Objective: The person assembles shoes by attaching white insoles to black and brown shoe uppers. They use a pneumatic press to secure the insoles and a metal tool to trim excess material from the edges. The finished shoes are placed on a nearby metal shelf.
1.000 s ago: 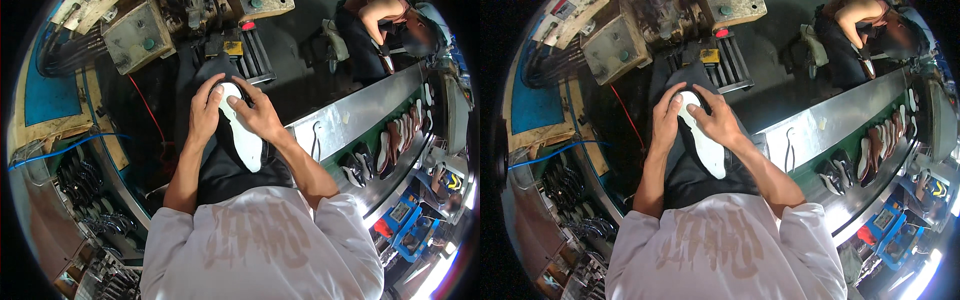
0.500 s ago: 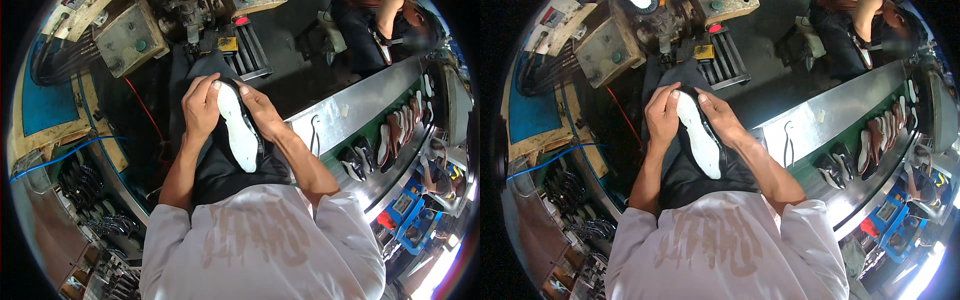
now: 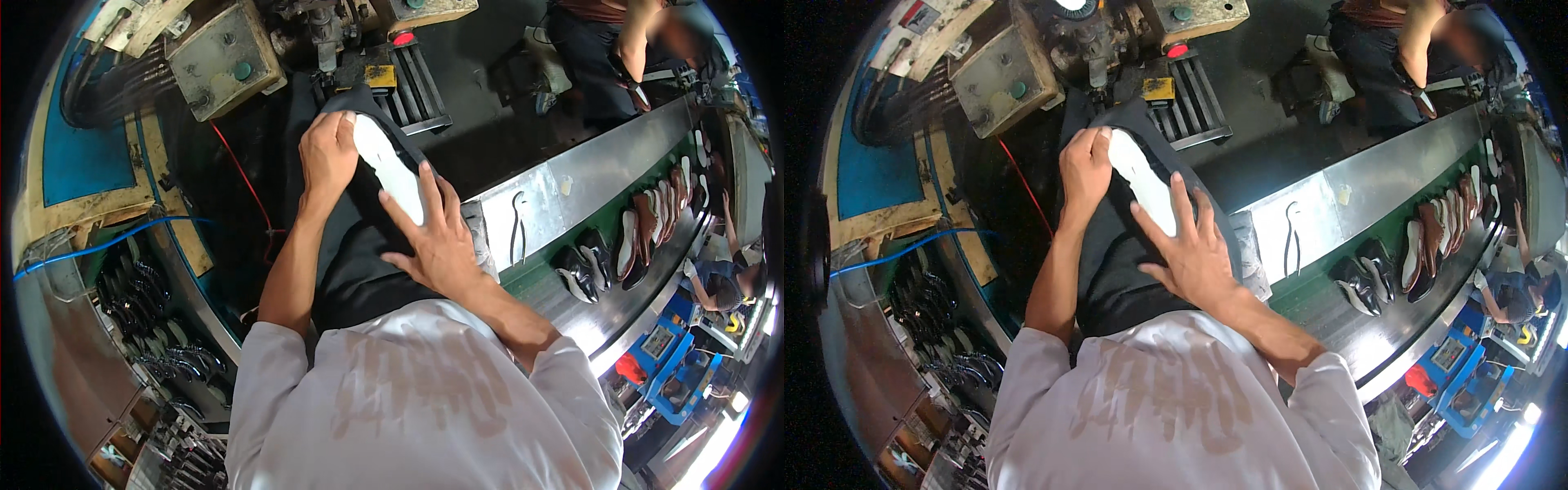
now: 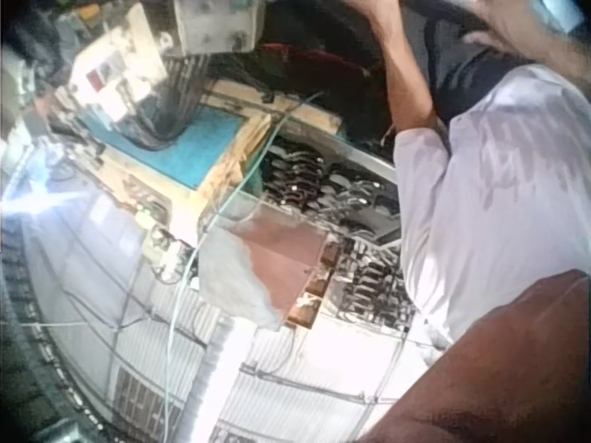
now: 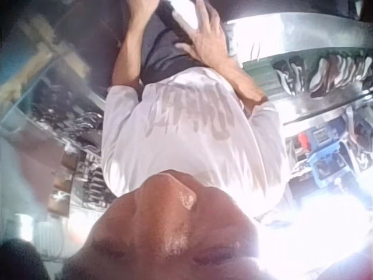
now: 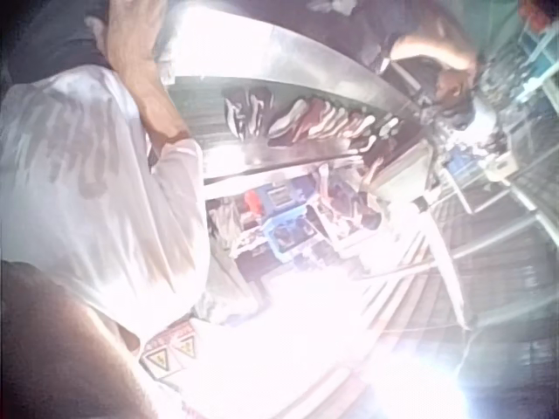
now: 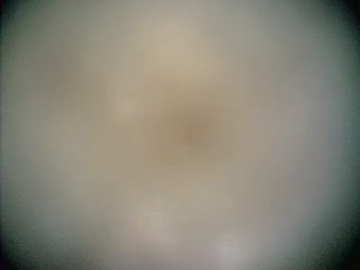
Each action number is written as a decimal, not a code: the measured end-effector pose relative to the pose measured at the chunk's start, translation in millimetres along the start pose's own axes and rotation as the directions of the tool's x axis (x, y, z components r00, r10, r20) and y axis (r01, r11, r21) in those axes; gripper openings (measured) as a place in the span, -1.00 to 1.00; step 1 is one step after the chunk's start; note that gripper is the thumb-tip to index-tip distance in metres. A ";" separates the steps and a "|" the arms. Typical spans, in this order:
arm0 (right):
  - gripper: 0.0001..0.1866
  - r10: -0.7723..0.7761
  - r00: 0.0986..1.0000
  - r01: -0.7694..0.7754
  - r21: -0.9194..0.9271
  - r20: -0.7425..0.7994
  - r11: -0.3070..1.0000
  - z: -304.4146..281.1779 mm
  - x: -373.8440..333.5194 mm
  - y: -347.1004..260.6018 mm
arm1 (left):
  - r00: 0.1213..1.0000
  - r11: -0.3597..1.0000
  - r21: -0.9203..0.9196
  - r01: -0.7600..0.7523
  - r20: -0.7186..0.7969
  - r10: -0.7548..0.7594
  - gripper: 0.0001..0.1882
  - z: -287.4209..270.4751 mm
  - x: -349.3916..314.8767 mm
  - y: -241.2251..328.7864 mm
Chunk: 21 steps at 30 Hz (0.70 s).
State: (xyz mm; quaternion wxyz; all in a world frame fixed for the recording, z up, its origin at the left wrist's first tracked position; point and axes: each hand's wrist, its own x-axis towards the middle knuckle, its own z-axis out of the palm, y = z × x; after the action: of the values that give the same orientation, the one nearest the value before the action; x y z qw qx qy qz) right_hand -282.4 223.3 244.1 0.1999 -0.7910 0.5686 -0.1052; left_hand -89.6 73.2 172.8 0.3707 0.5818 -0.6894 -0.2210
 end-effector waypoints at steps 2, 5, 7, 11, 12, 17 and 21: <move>-0.12 -0.028 0.999 0.033 -0.111 0.047 0.993 7.5 -11.8 6.3 | 0.997 0.997 0.047 0.065 0.044 -0.067 -0.71 1.8 -1.5 -4.5; -0.20 -0.059 0.997 0.062 -0.064 0.047 0.996 13.8 -13.6 20.3 | 0.998 0.993 -0.118 -0.010 0.061 0.017 -0.71 -9.7 -6.9 -3.8; -0.24 -0.099 0.995 0.100 -0.038 0.020 0.994 12.6 -17.6 23.4 | 0.994 0.991 -0.133 0.009 0.109 0.005 -0.72 -15.2 -8.4 -0.6; -0.26 -0.132 0.991 0.132 -0.020 0.013 0.991 12.9 -14.0 23.5 | 0.999 0.996 -0.086 0.010 0.034 -0.007 -0.75 -7.0 -11.8 -21.8; -0.26 -0.147 0.989 0.146 -0.016 -0.003 0.989 10.4 -9.9 21.6 | 0.998 0.997 -0.056 0.048 0.030 -0.046 -0.74 -2.0 -12.9 -25.7; -0.26 -0.116 0.993 0.115 0.067 0.022 0.991 -1.7 1.9 27.8 | 0.995 0.993 -0.094 0.068 0.074 -0.061 -0.78 -3.0 -1.0 -17.1; -0.30 -0.095 0.995 0.093 0.167 0.006 0.982 -24.0 14.9 40.1 | 0.957 0.988 -0.144 -0.048 0.275 0.087 -0.66 1.7 18.6 -42.9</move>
State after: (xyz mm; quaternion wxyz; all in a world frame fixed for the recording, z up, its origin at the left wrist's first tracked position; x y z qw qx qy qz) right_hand -321.2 193.6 247.3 0.2641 -0.7982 0.5183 -0.1561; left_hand -64.4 45.4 144.8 0.3152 0.4941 -0.7379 -0.3347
